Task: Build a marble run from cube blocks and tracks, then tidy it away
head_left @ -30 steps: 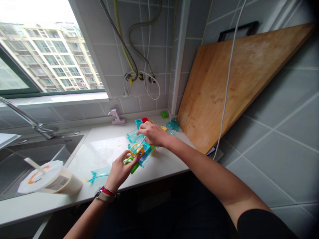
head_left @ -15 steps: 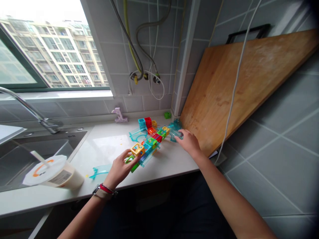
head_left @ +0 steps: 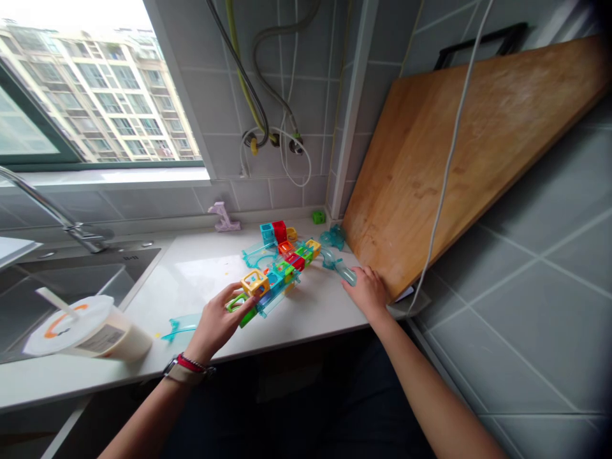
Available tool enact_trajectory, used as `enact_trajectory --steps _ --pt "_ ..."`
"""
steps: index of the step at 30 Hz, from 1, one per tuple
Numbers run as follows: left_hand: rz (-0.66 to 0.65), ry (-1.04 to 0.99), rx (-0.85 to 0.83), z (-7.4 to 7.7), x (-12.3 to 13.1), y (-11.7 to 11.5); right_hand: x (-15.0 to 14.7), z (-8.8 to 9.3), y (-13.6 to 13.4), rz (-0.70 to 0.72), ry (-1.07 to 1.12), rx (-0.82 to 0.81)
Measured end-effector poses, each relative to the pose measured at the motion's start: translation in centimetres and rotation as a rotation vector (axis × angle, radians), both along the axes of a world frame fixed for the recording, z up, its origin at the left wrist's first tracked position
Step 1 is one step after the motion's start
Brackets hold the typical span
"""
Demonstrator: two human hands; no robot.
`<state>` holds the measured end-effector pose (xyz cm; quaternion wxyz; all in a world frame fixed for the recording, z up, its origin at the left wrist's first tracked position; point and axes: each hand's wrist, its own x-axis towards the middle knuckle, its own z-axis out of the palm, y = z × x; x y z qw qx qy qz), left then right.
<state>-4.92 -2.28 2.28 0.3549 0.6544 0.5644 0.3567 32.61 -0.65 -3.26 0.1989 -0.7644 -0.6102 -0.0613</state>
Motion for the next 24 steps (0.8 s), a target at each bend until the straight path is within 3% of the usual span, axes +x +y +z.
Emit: enact_trajectory --steps 7,13,18,20,24 --pt "0.018 0.034 0.009 -0.1 -0.1 0.1 0.6 -1.4 -1.3 0.075 0.087 0.13" --pt "0.036 0.037 0.006 0.1 0.1 -0.1 -1.6 -0.9 -4.0 0.219 0.248 0.44" --pt "0.037 0.015 -0.031 0.5 0.1 -0.1 -4.5 0.5 -6.4 0.409 0.325 0.332" --pt "0.038 0.014 -0.028 0.4 0.0 0.1 -4.1 1.1 -5.9 0.367 0.304 0.322" --pt "0.029 -0.015 -0.039 0.3 -0.1 0.3 -1.0 2.1 -3.2 0.115 0.2 0.196"
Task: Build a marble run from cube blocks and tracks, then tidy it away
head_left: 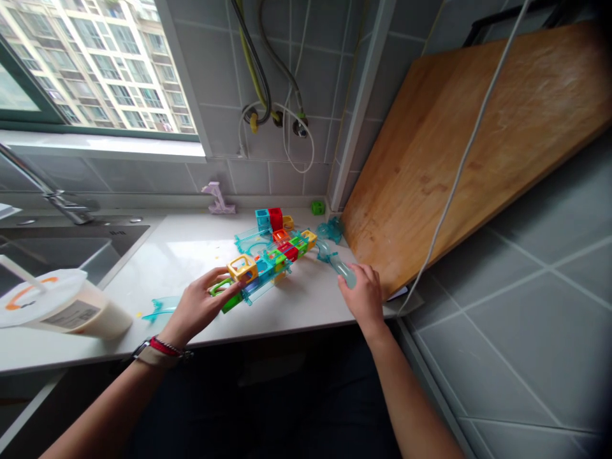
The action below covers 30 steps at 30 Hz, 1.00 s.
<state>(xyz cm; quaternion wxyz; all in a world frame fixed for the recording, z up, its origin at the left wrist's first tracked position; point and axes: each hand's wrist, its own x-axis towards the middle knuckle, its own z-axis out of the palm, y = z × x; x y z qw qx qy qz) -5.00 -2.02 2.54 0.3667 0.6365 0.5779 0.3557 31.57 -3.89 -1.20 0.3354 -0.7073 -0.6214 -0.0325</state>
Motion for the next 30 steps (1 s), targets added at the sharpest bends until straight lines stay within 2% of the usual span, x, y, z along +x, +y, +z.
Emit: enact_trajectory --steps 4,6,9,12,16,20,24,30 --pt "0.022 0.017 0.002 0.3 0.2 -0.1 2.5 0.5 2.0 -0.031 -0.056 -0.336" --pt "0.018 0.037 0.015 0.3 0.1 0.0 2.9 0.5 2.2 -0.017 -0.044 -0.396" --pt "0.013 0.084 0.041 0.2 -0.1 0.2 3.3 0.2 1.9 0.021 -0.009 -0.381" --pt "0.02 0.11 0.043 0.3 -0.1 0.2 3.8 -0.4 1.5 0.157 0.03 -0.351" --pt "0.017 0.083 0.026 0.9 0.2 0.0 4.7 -0.7 1.6 0.335 -0.026 -0.343" --pt "0.034 0.092 0.043 1.0 0.3 0.0 5.2 -0.1 2.4 0.37 -0.086 -0.365" --pt "0.031 0.114 0.07 0.4 -0.1 0.2 4.7 1.2 5.0 0.357 -0.017 -0.312" --pt "0.015 0.086 0.065 -0.3 -0.3 0.2 2.7 3.2 11.4 0.244 0.052 -0.275"
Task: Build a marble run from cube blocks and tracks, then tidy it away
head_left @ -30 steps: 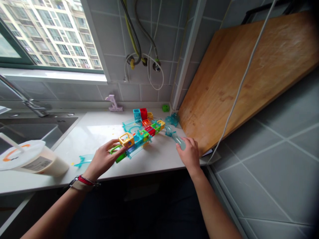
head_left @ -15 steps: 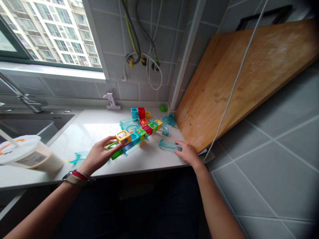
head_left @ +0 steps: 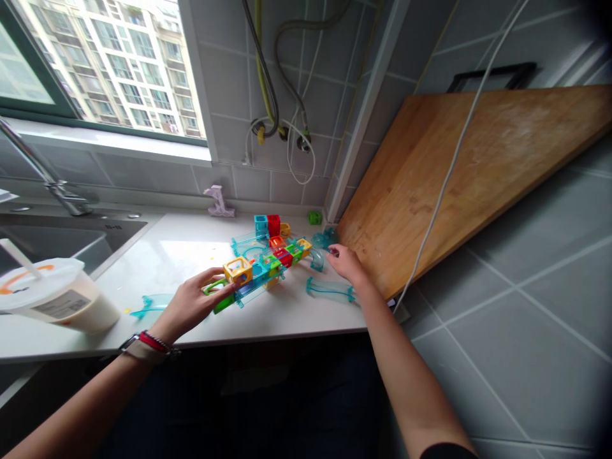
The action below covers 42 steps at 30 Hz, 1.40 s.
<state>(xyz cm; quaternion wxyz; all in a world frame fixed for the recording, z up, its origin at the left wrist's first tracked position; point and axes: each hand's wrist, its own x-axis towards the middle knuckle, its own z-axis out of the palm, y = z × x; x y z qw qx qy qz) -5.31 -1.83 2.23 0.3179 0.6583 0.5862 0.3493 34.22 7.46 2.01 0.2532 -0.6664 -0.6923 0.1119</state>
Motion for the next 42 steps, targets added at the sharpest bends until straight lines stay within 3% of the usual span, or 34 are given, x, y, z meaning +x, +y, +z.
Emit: enact_trajectory --steps 3,6,10,12,15,18,21,26,30,34,42 --pt "0.016 0.011 0.033 0.0 0.4 -0.5 -1.4 0.8 2.2 -0.005 0.013 0.008" --pt "0.034 -0.007 0.063 0.0 0.9 -1.3 -3.4 1.5 2.4 0.017 0.03 0.048" --pt "0.075 -0.047 0.065 -0.2 1.3 -2.2 -7.1 1.5 -0.8 0.054 0.075 0.173" --pt "0.081 -0.06 0.07 -0.4 1.5 -2.5 -9.1 1.3 -2.9 0.142 0.187 0.298" --pt "0.084 -0.1 0.084 -0.8 1.6 -2.6 -11.3 1.9 -3.8 0.253 0.22 0.319" --pt "0.084 -0.119 0.091 -1.0 1.6 -2.6 -13.3 3.7 -0.5 0.288 0.076 0.264" --pt "0.081 -0.12 0.098 -1.1 1.6 -2.7 -16.0 5.2 5.2 0.384 -0.299 -0.014" --pt "0.069 -0.105 0.099 -1.0 1.7 -2.7 -20.6 4.8 11.7 0.417 -0.482 -0.159" --pt "0.058 -0.107 0.104 -0.9 1.8 -2.7 -22.0 3.5 13.2 0.418 -0.565 -0.205" --pt "0.046 -0.121 0.119 -0.9 1.7 -2.5 -21.3 2.8 13.5 0.421 -0.566 -0.182" --pt "0.052 -0.106 0.13 -1.1 1.5 -2.2 -18.5 1.3 13.1 0.463 -0.362 -0.094"
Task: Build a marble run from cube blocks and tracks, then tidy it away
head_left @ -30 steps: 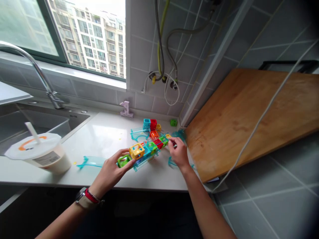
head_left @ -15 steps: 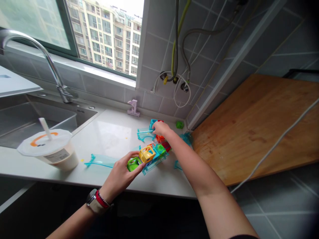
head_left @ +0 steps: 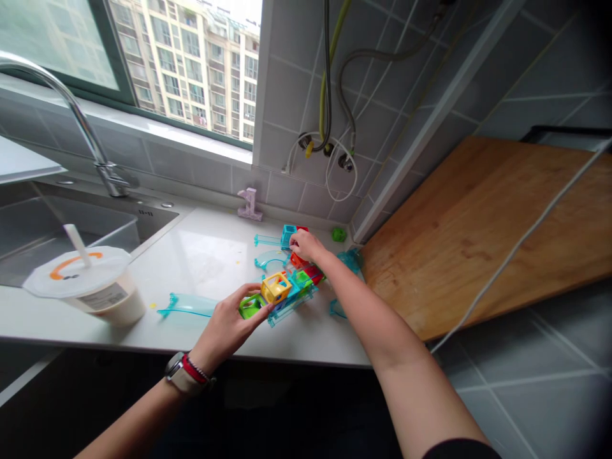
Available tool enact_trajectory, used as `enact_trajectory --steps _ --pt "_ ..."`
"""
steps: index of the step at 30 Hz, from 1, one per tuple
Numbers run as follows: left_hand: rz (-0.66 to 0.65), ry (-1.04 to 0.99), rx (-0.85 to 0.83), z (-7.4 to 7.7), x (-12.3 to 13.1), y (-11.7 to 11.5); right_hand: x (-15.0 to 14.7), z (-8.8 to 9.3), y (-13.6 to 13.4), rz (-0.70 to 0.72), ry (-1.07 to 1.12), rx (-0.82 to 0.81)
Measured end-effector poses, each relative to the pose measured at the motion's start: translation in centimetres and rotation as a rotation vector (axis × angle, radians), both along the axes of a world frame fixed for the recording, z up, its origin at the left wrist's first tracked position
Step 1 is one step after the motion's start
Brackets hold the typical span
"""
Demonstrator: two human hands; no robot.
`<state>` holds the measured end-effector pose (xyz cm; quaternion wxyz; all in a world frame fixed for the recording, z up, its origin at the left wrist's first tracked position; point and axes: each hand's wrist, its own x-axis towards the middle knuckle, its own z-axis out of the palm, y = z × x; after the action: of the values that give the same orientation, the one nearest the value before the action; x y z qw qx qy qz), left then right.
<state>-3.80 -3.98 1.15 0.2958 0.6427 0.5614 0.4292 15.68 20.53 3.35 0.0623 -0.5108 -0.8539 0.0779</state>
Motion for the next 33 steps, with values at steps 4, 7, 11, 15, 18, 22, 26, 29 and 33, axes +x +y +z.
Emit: enact_trajectory --steps 4,7,11,15,18,22,26,29,33 --pt "0.001 0.0 0.003 0.0 0.0 0.0 0.8 -0.9 0.8 -0.035 0.142 -0.039" --pt "-0.006 -0.007 0.01 0.1 0.0 0.0 1.0 -1.3 1.4 -0.063 0.261 -0.104" --pt "0.0 -0.012 0.004 0.2 0.1 0.0 1.1 -1.3 1.7 -0.104 0.476 -0.189" --pt "0.002 -0.014 -0.011 0.2 0.1 0.0 1.3 0.1 1.2 -0.131 0.715 -0.244" --pt "-0.002 -0.012 -0.003 0.2 0.0 0.0 2.0 1.7 0.0 -0.134 0.892 -0.321" --pt "-0.014 -0.011 0.009 0.1 -0.1 0.2 4.3 3.8 -4.3 -0.116 1.102 -0.415" --pt "-0.012 -0.001 0.008 -0.1 -0.1 0.3 8.0 3.9 -12.6 -0.168 1.587 -0.591" --pt "-0.012 -0.003 0.0 -0.3 -0.2 0.4 9.5 1.9 -20.1 -0.253 1.776 -0.683" --pt "-0.021 -0.006 -0.022 -0.3 -0.2 0.5 8.6 -2.3 -27.5 -0.417 1.8 -0.665"
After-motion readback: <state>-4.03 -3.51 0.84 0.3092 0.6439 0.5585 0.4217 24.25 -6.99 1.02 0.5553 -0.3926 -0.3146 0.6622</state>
